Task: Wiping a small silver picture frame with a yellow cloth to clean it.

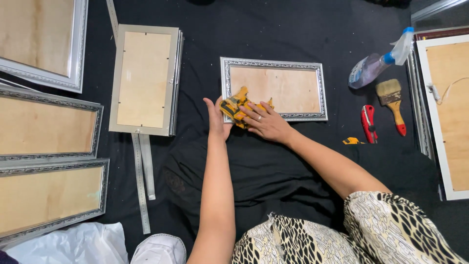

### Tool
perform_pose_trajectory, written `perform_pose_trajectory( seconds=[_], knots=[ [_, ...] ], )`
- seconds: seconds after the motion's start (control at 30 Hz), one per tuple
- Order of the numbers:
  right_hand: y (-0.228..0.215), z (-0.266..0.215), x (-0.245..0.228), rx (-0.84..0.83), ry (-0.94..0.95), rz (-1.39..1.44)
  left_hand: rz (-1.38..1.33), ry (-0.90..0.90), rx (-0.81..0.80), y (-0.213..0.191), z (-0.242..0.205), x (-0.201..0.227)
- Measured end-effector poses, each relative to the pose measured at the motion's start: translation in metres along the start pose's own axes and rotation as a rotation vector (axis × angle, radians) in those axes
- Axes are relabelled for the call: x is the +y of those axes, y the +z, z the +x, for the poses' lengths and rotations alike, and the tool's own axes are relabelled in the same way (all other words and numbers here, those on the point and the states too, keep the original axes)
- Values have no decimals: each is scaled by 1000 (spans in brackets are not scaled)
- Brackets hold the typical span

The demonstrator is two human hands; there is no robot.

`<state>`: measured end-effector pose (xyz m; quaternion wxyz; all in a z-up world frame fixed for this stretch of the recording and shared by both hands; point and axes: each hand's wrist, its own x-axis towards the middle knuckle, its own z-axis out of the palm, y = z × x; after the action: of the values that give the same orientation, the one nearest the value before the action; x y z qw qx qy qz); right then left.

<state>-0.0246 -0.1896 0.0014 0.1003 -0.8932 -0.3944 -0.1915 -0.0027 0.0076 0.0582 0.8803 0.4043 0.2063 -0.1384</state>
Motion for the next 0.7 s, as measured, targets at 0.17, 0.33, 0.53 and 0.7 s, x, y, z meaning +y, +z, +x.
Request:
perform_pose_trajectory(
  seconds=[0.17,0.33,0.53,0.7],
  knots=[
    [6,31,-26,13,36,41,-71,29,66,-13,16,-18],
    [17,2,-21,-31,172,-8,-57,83,74,-14,23,-22],
    [28,-58,1,-91,836,-21,92,144,152,-33,46,-34],
    [51,-111,53,-194,1471,-78,222,252,219,-24,37,-29]
  ],
)
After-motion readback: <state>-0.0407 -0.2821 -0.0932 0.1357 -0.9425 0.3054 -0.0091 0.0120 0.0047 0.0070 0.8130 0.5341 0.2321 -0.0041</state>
